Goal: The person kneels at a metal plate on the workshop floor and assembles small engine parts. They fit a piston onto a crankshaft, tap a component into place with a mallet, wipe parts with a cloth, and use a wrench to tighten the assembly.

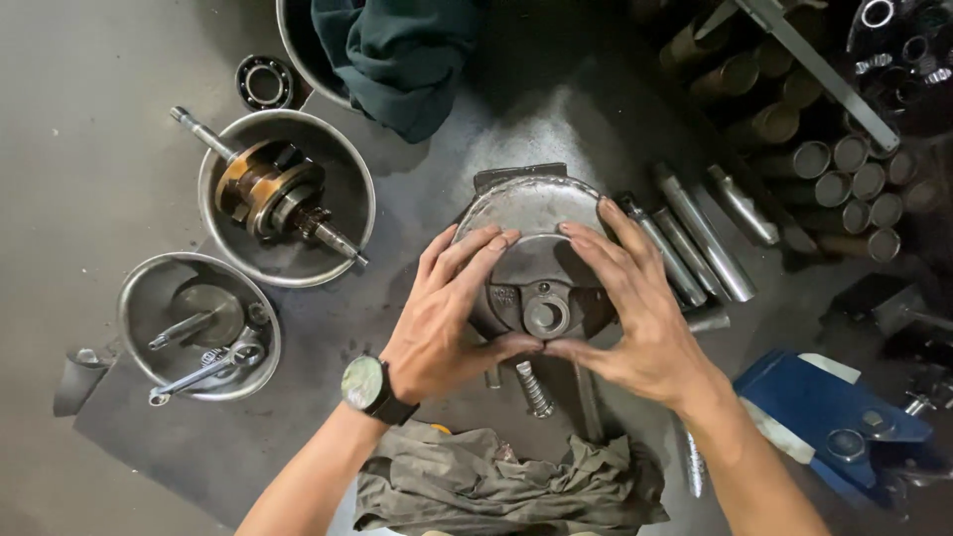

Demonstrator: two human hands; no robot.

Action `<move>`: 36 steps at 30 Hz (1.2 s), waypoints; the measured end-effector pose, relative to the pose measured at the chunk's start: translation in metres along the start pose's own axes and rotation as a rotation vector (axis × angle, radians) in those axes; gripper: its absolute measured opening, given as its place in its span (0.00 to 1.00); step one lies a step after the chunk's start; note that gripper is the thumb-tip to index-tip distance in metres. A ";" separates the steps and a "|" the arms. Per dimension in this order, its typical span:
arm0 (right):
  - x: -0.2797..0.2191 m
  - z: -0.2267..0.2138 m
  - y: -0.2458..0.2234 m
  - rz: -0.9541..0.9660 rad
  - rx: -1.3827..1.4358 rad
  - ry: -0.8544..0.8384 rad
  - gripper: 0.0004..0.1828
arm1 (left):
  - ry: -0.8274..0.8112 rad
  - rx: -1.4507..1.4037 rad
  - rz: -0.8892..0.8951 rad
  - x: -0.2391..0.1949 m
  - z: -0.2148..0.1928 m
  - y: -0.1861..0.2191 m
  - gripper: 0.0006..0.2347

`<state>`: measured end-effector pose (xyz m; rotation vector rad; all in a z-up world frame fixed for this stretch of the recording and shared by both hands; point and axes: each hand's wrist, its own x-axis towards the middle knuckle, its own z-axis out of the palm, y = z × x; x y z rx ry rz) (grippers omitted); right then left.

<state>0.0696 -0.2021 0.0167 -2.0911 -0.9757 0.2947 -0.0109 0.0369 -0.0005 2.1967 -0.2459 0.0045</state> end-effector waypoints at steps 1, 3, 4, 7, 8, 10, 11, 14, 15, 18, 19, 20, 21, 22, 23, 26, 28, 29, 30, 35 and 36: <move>-0.001 0.000 0.001 0.013 -0.016 0.013 0.59 | 0.007 -0.008 -0.034 0.002 0.001 0.002 0.45; 0.000 -0.001 0.004 0.011 -0.007 0.023 0.60 | 0.019 0.012 -0.026 0.003 0.004 -0.001 0.46; 0.001 -0.002 0.006 0.009 0.005 0.027 0.62 | 0.033 0.029 -0.025 0.003 0.005 -0.002 0.46; 0.004 -0.005 0.009 -0.042 -0.021 0.020 0.64 | 0.130 0.008 0.132 -0.004 0.013 -0.013 0.48; 0.005 -0.007 0.008 -0.048 -0.023 0.022 0.64 | 0.134 0.012 0.134 -0.003 0.012 -0.012 0.48; 0.008 -0.010 0.007 0.000 -0.014 -0.028 0.67 | 0.145 0.070 0.143 -0.001 0.011 -0.011 0.49; 0.008 -0.012 0.006 -0.004 -0.017 -0.026 0.67 | 0.149 0.073 0.147 -0.001 0.010 -0.011 0.49; 0.010 -0.016 0.006 -0.072 -0.001 -0.020 0.68 | 0.169 0.057 0.172 0.002 0.011 -0.012 0.50; 0.011 -0.017 0.005 -0.062 0.008 -0.022 0.68 | 0.191 0.031 0.181 0.002 0.011 -0.012 0.51; 0.012 -0.019 0.004 -0.039 0.028 -0.029 0.68 | 0.204 -0.004 0.155 0.003 0.012 -0.009 0.52; 0.013 -0.019 0.004 -0.028 0.037 -0.033 0.68 | 0.194 -0.012 0.121 0.003 0.012 -0.008 0.53; 0.012 -0.019 0.004 -0.028 0.040 -0.034 0.68 | 0.194 -0.011 0.118 0.003 0.012 -0.008 0.53; 0.012 -0.019 0.004 -0.026 0.061 -0.032 0.67 | 0.198 -0.016 0.105 0.003 0.012 -0.007 0.53; 0.013 -0.019 0.005 -0.024 0.083 -0.030 0.66 | 0.203 -0.021 0.091 0.003 0.012 -0.007 0.53; 0.012 -0.018 0.006 -0.024 0.084 -0.030 0.66 | 0.202 -0.020 0.091 0.003 0.013 -0.007 0.53; 0.011 -0.015 0.009 -0.028 0.056 -0.016 0.65 | 0.216 0.001 0.113 0.003 0.014 -0.009 0.53; 0.011 -0.014 0.010 -0.034 0.147 -0.016 0.63 | 0.218 -0.002 0.131 0.003 0.014 -0.009 0.53; 0.010 -0.014 0.010 -0.035 0.148 -0.017 0.63 | 0.218 -0.002 0.129 0.002 0.015 -0.010 0.53; 0.010 -0.014 0.009 -0.016 0.146 -0.022 0.63 | 0.222 -0.002 0.142 0.002 0.015 -0.011 0.52; 0.007 -0.010 0.009 -0.031 0.109 0.008 0.62 | 0.202 -0.002 0.141 0.000 0.015 -0.012 0.51; 0.005 -0.009 0.007 -0.030 0.085 0.016 0.61 | 0.210 0.005 0.140 -0.001 0.018 -0.013 0.51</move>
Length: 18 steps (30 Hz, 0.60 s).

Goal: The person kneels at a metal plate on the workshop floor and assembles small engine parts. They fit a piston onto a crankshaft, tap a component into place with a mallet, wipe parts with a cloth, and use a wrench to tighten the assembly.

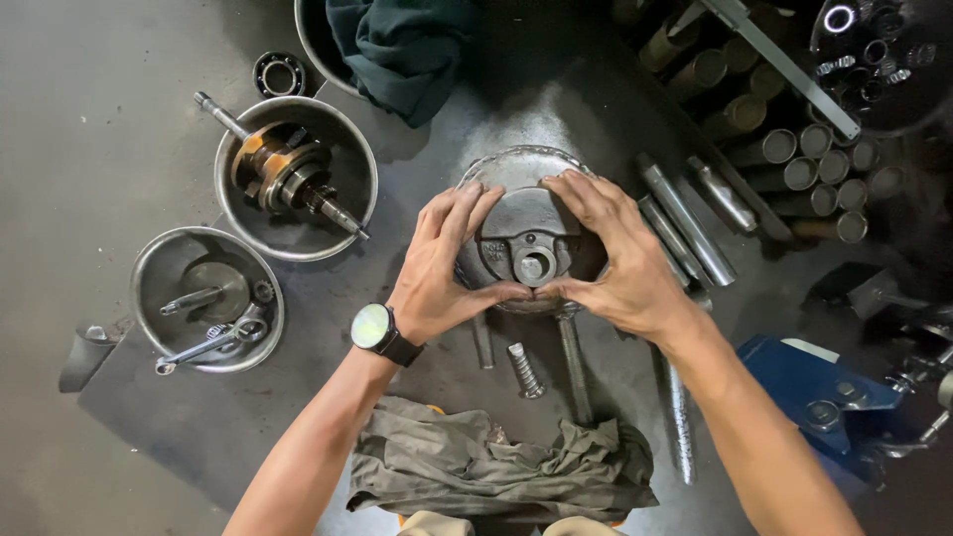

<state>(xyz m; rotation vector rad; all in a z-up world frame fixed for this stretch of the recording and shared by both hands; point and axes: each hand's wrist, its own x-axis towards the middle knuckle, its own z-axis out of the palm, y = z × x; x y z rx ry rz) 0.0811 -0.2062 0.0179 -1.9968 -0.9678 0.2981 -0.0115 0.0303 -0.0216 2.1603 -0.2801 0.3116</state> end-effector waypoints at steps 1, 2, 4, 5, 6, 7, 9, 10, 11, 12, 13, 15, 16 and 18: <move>-0.001 0.002 -0.002 -0.004 -0.023 0.008 0.61 | 0.010 0.010 0.000 -0.002 0.001 -0.001 0.50; -0.003 0.004 -0.002 -0.006 -0.025 0.007 0.61 | 0.012 0.010 0.001 -0.004 0.002 0.001 0.50; -0.007 0.009 -0.003 0.058 0.025 0.036 0.61 | 0.049 -0.003 -0.014 -0.007 0.003 0.005 0.50; -0.009 0.010 -0.004 0.055 0.023 0.037 0.61 | 0.052 -0.002 -0.012 -0.009 0.003 0.006 0.50; -0.010 0.010 -0.006 0.072 0.014 0.042 0.61 | 0.038 -0.014 -0.027 -0.010 0.003 0.007 0.50; -0.010 0.011 -0.007 0.088 0.007 0.048 0.61 | 0.024 -0.024 -0.042 -0.010 0.003 0.008 0.49; -0.011 0.011 -0.007 0.118 0.040 0.039 0.61 | 0.021 -0.008 -0.050 -0.009 0.002 0.011 0.48; -0.010 0.012 -0.007 0.153 0.075 0.027 0.62 | 0.015 0.006 -0.061 -0.008 0.001 0.013 0.47; -0.011 0.012 -0.007 0.147 0.072 0.032 0.62 | 0.018 0.009 -0.054 -0.008 0.001 0.013 0.47; -0.011 0.013 -0.005 0.145 0.030 0.027 0.63 | 0.041 -0.001 -0.040 -0.008 0.002 0.014 0.46; -0.012 0.014 -0.004 0.146 -0.010 0.022 0.64 | 0.062 -0.011 -0.028 -0.009 0.003 0.015 0.46; -0.015 0.013 -0.009 0.129 -0.014 0.031 0.64 | 0.092 -0.019 -0.031 -0.014 0.003 0.021 0.45; -0.017 0.013 -0.011 0.116 -0.018 0.035 0.65 | 0.123 -0.029 -0.040 -0.017 0.003 0.023 0.44; -0.043 0.016 -0.024 0.100 -0.014 0.204 0.57 | 0.192 0.022 -0.090 -0.053 -0.001 0.021 0.39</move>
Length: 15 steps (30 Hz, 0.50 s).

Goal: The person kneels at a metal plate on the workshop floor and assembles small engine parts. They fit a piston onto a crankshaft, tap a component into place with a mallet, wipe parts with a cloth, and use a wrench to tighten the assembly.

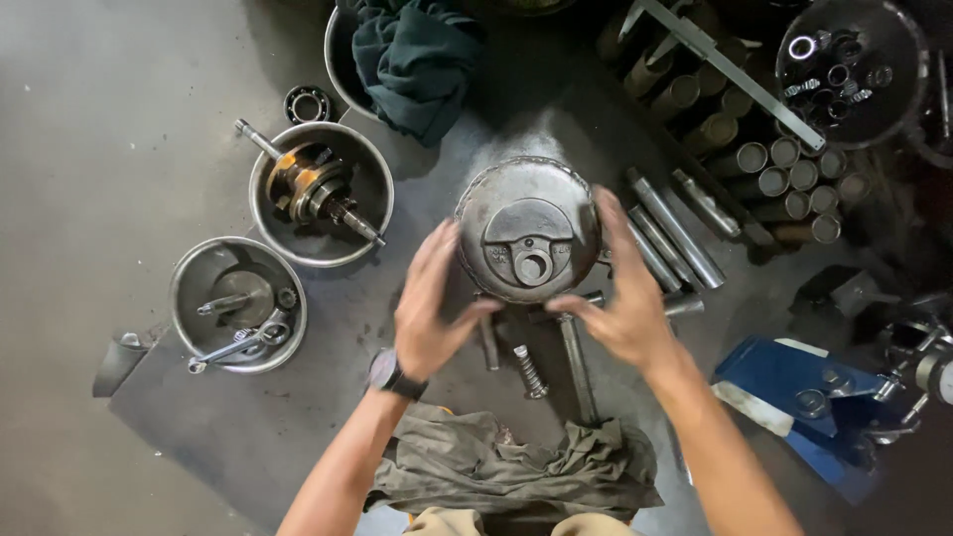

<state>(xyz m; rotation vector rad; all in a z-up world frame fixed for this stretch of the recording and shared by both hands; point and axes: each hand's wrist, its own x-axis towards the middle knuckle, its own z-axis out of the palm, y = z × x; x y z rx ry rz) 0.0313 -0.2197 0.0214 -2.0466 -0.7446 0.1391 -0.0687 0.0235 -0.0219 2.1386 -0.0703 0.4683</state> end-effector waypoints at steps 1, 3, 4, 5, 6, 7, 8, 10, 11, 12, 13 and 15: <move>-0.013 0.000 -0.005 -0.017 0.016 0.156 0.48 | 0.078 0.054 -0.056 -0.018 -0.006 -0.003 0.33; -0.064 0.018 0.010 0.045 0.103 0.298 0.33 | 0.115 0.134 -0.107 -0.056 -0.010 -0.015 0.28; -0.089 0.027 0.018 0.109 0.189 0.437 0.19 | 0.153 0.211 -0.160 -0.076 -0.012 -0.021 0.24; -0.103 0.036 0.018 0.109 0.192 0.438 0.19 | 0.152 0.214 -0.159 -0.084 -0.010 -0.026 0.24; -0.117 0.046 0.019 0.214 0.204 0.324 0.14 | 0.020 0.269 -0.190 -0.093 -0.008 -0.031 0.25; -0.132 0.056 0.018 0.317 0.214 0.209 0.10 | -0.112 0.322 -0.219 -0.103 -0.006 -0.036 0.28; -0.133 0.064 0.014 0.317 0.216 0.211 0.10 | -0.114 0.324 -0.218 -0.113 0.001 -0.048 0.28; -0.135 0.079 0.004 0.320 0.260 0.100 0.09 | -0.349 0.353 -0.212 -0.134 0.016 -0.069 0.24; -0.134 0.080 0.001 0.317 0.261 0.097 0.09 | -0.346 0.355 -0.214 -0.135 0.018 -0.068 0.24; -0.133 0.080 -0.003 0.328 0.273 0.055 0.08 | -0.370 0.334 -0.219 -0.136 0.021 -0.067 0.21; -0.132 0.081 -0.006 0.340 0.285 0.014 0.07 | -0.395 0.312 -0.221 -0.136 0.024 -0.067 0.18; -0.125 0.074 -0.008 0.336 0.302 0.010 0.08 | -0.336 0.123 -0.491 -0.113 0.015 -0.025 0.16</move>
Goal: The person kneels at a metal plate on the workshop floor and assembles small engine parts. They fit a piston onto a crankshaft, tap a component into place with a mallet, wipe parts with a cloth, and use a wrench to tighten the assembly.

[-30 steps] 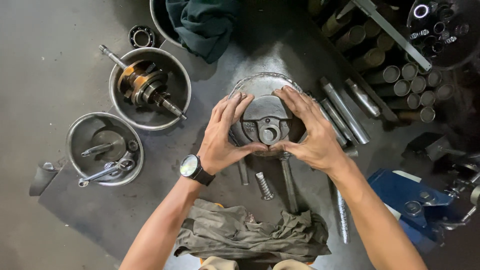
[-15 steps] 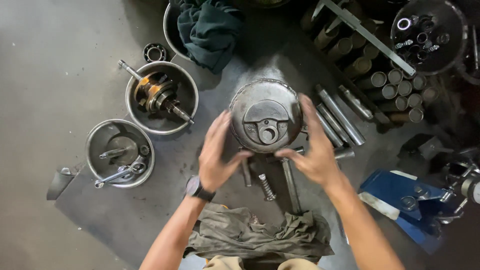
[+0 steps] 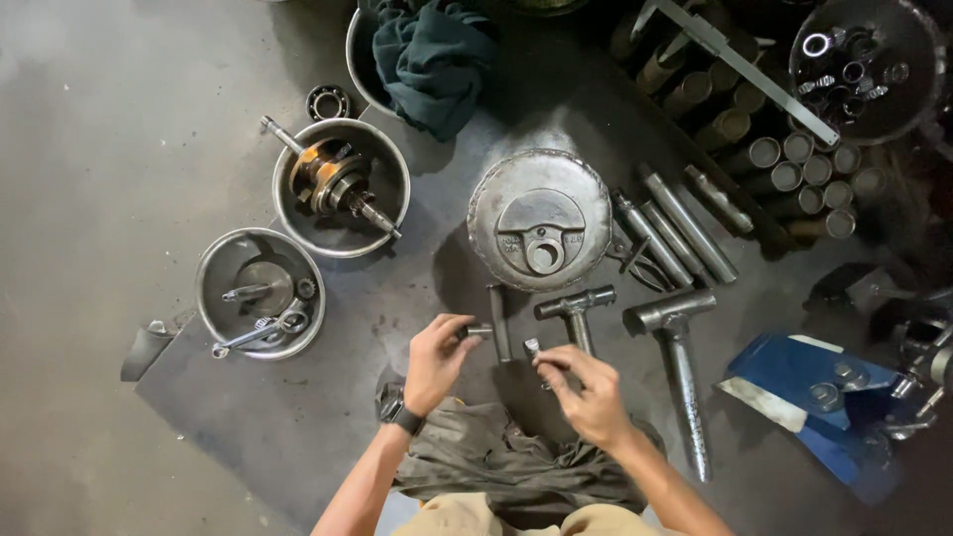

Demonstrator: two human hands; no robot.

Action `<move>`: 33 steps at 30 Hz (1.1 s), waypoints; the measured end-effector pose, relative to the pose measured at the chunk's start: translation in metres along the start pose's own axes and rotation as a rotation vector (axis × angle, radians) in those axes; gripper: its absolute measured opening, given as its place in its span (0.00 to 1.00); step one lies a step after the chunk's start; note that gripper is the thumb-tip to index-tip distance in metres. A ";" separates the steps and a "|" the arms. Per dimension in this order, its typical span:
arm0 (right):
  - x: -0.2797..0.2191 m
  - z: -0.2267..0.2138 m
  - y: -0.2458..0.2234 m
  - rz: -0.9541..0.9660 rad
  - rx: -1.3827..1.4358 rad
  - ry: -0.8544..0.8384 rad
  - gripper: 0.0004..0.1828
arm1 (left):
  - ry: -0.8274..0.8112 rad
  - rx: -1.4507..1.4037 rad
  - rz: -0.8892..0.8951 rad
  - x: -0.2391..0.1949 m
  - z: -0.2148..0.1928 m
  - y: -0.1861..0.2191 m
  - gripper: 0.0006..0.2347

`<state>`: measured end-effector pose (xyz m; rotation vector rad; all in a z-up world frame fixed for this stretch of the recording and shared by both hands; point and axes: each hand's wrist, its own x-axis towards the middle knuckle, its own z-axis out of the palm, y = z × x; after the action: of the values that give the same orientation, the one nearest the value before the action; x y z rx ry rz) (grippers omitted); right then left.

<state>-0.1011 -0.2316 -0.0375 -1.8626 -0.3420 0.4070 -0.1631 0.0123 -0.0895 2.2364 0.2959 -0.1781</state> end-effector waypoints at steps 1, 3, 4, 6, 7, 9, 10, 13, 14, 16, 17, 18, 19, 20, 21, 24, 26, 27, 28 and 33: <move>0.002 -0.002 -0.003 -0.001 0.015 -0.007 0.08 | -0.014 -0.237 -0.231 -0.003 -0.009 0.021 0.15; 0.009 -0.006 -0.017 0.035 0.076 -0.024 0.12 | 0.012 -0.455 -0.108 -0.010 -0.017 0.046 0.16; 0.016 -0.008 -0.025 0.056 0.135 -0.043 0.16 | 0.050 -0.670 0.026 -0.011 -0.023 0.058 0.17; 0.023 -0.011 -0.036 0.057 0.200 -0.088 0.21 | 0.023 -0.762 0.008 -0.010 -0.032 0.078 0.17; 0.027 -0.012 -0.042 0.063 0.265 -0.132 0.26 | -0.007 -0.853 -0.014 -0.009 -0.037 0.088 0.17; 0.030 -0.017 -0.051 0.009 0.269 -0.164 0.27 | -0.043 -0.994 -0.053 -0.009 -0.035 0.091 0.17; 0.032 -0.020 -0.054 -0.041 0.273 -0.196 0.29 | -0.080 -1.135 -0.097 -0.010 -0.034 0.092 0.16; 0.027 -0.030 -0.053 -0.143 0.205 -0.181 0.27 | -0.199 -1.110 -0.184 -0.013 -0.017 0.079 0.13; 0.026 -0.035 -0.055 -0.138 0.201 -0.186 0.27 | -0.198 -1.117 -0.189 0.003 -0.028 0.090 0.13; 0.023 -0.043 -0.058 -0.201 0.118 -0.084 0.25 | 0.111 -0.422 0.503 0.034 -0.052 0.110 0.16; 0.023 -0.044 -0.067 -0.192 0.116 -0.089 0.25 | 0.109 -0.427 0.494 0.053 -0.058 0.116 0.16; 0.024 -0.045 -0.076 -0.222 0.097 -0.046 0.25 | 0.171 -0.228 0.555 0.074 -0.066 0.122 0.28; 0.026 -0.046 -0.086 -0.252 0.078 -0.004 0.24 | 0.230 -0.026 0.611 0.095 -0.074 0.128 0.40; 0.025 -0.043 -0.091 -0.248 0.079 -0.007 0.24 | 0.228 -0.028 0.605 0.106 -0.071 0.129 0.40; 0.024 -0.040 -0.096 -0.262 0.064 -0.005 0.25 | 0.187 0.073 0.615 0.117 -0.069 0.129 0.46; 0.021 -0.038 -0.099 -0.271 0.046 -0.022 0.26 | 0.111 0.173 0.607 0.133 -0.063 0.123 0.51; 0.018 -0.037 -0.096 -0.264 0.043 -0.038 0.27 | 0.075 0.174 0.592 0.136 -0.060 0.118 0.50; 0.016 -0.036 -0.095 -0.257 0.060 -0.051 0.27 | 0.079 0.132 0.577 0.137 -0.059 0.116 0.51; 0.016 -0.036 -0.094 -0.253 0.076 -0.069 0.28 | 0.089 0.090 0.560 0.139 -0.058 0.114 0.52; 0.016 -0.034 -0.095 -0.231 0.086 -0.076 0.27 | 0.132 0.039 0.586 0.141 -0.059 0.114 0.53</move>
<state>-0.0748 -0.2231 0.0606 -1.7046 -0.5762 0.3291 0.0050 0.0098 0.0005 2.2778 -0.3007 0.2796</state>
